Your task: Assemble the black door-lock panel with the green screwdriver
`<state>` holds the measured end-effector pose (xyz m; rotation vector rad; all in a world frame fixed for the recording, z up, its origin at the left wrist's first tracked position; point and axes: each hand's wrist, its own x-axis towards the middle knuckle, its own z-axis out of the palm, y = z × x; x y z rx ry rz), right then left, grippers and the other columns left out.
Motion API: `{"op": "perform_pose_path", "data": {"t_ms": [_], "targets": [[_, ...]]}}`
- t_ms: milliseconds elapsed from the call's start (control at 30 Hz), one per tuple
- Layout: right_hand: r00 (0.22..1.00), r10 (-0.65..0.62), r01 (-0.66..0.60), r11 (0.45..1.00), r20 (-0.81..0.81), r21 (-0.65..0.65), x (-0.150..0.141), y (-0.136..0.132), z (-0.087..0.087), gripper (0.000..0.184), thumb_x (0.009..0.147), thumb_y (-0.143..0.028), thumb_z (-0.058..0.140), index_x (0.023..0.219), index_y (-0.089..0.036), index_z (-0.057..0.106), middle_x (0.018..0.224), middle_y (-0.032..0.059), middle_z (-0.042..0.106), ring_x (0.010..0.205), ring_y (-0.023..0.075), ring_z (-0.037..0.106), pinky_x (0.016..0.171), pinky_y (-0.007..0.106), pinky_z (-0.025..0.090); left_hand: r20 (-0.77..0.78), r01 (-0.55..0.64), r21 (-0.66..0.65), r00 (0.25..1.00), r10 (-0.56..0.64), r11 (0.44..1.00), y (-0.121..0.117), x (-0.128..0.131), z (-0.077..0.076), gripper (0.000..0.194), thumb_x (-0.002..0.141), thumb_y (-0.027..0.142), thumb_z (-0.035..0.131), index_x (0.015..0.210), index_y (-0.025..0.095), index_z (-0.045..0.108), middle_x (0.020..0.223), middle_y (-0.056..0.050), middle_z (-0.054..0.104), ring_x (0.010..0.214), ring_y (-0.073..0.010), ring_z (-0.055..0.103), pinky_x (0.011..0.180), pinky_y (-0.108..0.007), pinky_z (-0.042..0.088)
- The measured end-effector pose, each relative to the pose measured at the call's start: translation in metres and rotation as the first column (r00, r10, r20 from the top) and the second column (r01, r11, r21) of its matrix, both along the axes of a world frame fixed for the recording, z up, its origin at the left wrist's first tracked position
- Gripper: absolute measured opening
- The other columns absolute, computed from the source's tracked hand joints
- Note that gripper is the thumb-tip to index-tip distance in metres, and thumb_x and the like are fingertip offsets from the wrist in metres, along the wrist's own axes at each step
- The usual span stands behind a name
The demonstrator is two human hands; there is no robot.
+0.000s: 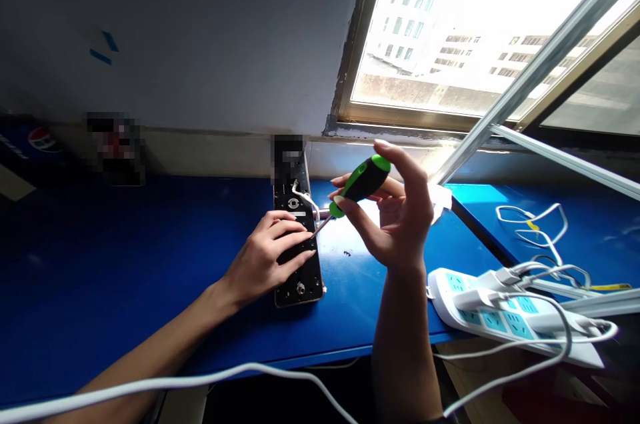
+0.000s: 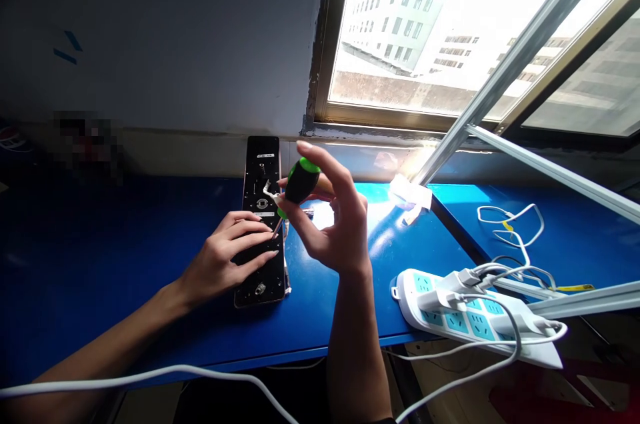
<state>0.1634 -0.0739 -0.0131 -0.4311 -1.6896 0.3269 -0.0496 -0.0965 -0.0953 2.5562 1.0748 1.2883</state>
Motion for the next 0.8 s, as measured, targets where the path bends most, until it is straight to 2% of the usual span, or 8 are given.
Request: {"op": "perform_pose_path", "data": {"t_ms": [133, 233, 433, 533, 600, 667, 733, 800], "targets": [[0.998, -0.006, 0.006, 1.000, 0.069, -0.006, 0.0012, 0.0006, -0.0022, 0.061, 0.088, -0.015, 0.073, 0.144, -0.029, 0.054, 0.128, 0.0086, 0.072, 0.100, 0.0241, 0.078, 0.083, 0.040, 0.069, -0.129, -0.014, -0.029, 0.992, 0.010, 0.999, -0.0014, 0.0008, -0.0017, 0.031, 0.096, 0.029, 0.070, 0.125, 0.018, 0.073, 0.130, -0.013, 0.069, 0.133, -0.0336, 0.049, 0.110, -0.056, 0.052], [0.993, 0.005, -0.001, 1.000, 0.122, -0.029, 0.0004, 0.0000, -0.0042, 0.060, 0.089, -0.014, 0.070, 0.144, -0.030, 0.054, 0.140, 0.0075, 0.069, 0.104, 0.0229, 0.077, 0.086, 0.039, 0.069, -0.197, -0.033, -0.034, 0.980, 0.026, 0.999, -0.0026, 0.0014, -0.0026, 0.035, 0.098, 0.032, 0.068, 0.130, 0.018, 0.070, 0.140, -0.014, 0.063, 0.139, -0.0352, 0.044, 0.113, -0.059, 0.048], [0.985, 0.007, -0.010, 1.000, 0.170, 0.019, -0.0025, -0.0003, -0.0075, 0.061, 0.090, -0.012, 0.072, 0.145, -0.034, 0.056, 0.135, 0.0029, 0.072, 0.100, 0.0204, 0.078, 0.084, 0.036, 0.070, -0.237, -0.053, -0.031, 0.971, 0.044, 0.998, -0.0027, 0.0024, -0.0026, 0.034, 0.099, 0.035, 0.065, 0.128, 0.018, 0.071, 0.143, -0.016, 0.060, 0.141, -0.0364, 0.041, 0.114, -0.059, 0.046], [0.981, -0.048, 0.036, 0.997, 0.187, 0.066, -0.0033, 0.0003, -0.0072, 0.062, 0.088, -0.017, 0.079, 0.142, -0.038, 0.059, 0.129, 0.0012, 0.074, 0.097, 0.0191, 0.077, 0.080, 0.034, 0.069, -0.229, -0.050, -0.042, 0.973, 0.040, 0.998, -0.0030, 0.0023, -0.0022, 0.033, 0.098, 0.034, 0.067, 0.126, 0.019, 0.072, 0.142, -0.015, 0.060, 0.141, -0.0365, 0.042, 0.114, -0.059, 0.047], [0.979, -0.089, 0.078, 0.995, 0.185, 0.066, -0.0033, 0.0009, -0.0064, 0.060, 0.086, -0.022, 0.082, 0.141, -0.038, 0.062, 0.127, 0.0023, 0.074, 0.101, 0.0201, 0.075, 0.080, 0.034, 0.068, -0.223, -0.046, -0.051, 0.974, 0.033, 0.998, -0.0026, 0.0014, -0.0021, 0.032, 0.098, 0.034, 0.068, 0.126, 0.019, 0.072, 0.141, -0.015, 0.060, 0.141, -0.0361, 0.042, 0.114, -0.058, 0.047], [0.986, -0.044, 0.043, 0.999, 0.158, 0.009, -0.0026, 0.0014, -0.0056, 0.052, 0.093, -0.025, 0.074, 0.143, -0.035, 0.061, 0.133, 0.0052, 0.071, 0.112, 0.0227, 0.072, 0.087, 0.038, 0.067, -0.216, -0.039, -0.057, 0.976, 0.026, 0.998, -0.0013, -0.0003, -0.0021, 0.033, 0.098, 0.033, 0.068, 0.127, 0.019, 0.071, 0.141, -0.014, 0.061, 0.140, -0.0351, 0.043, 0.114, -0.058, 0.048], [0.992, 0.065, -0.058, 0.997, 0.109, -0.060, -0.0011, 0.0017, -0.0049, 0.046, 0.102, -0.023, 0.059, 0.146, -0.034, 0.059, 0.139, 0.0071, 0.068, 0.119, 0.0243, 0.070, 0.093, 0.043, 0.066, -0.203, -0.034, -0.061, 0.979, 0.021, 0.998, 0.0006, -0.0022, -0.0023, 0.035, 0.097, 0.034, 0.069, 0.129, 0.018, 0.071, 0.140, -0.014, 0.062, 0.139, -0.0342, 0.044, 0.114, -0.057, 0.048], [0.991, 0.119, -0.114, 0.990, 0.063, -0.080, 0.0010, 0.0018, -0.0043, 0.044, 0.102, -0.019, 0.057, 0.143, -0.034, 0.062, 0.135, 0.0064, 0.071, 0.117, 0.0246, 0.071, 0.091, 0.045, 0.066, -0.189, -0.034, -0.065, 0.982, 0.021, 0.997, 0.0022, -0.0039, -0.0024, 0.037, 0.096, 0.034, 0.071, 0.130, 0.019, 0.071, 0.140, -0.013, 0.062, 0.138, -0.0337, 0.045, 0.114, -0.056, 0.049]]}}
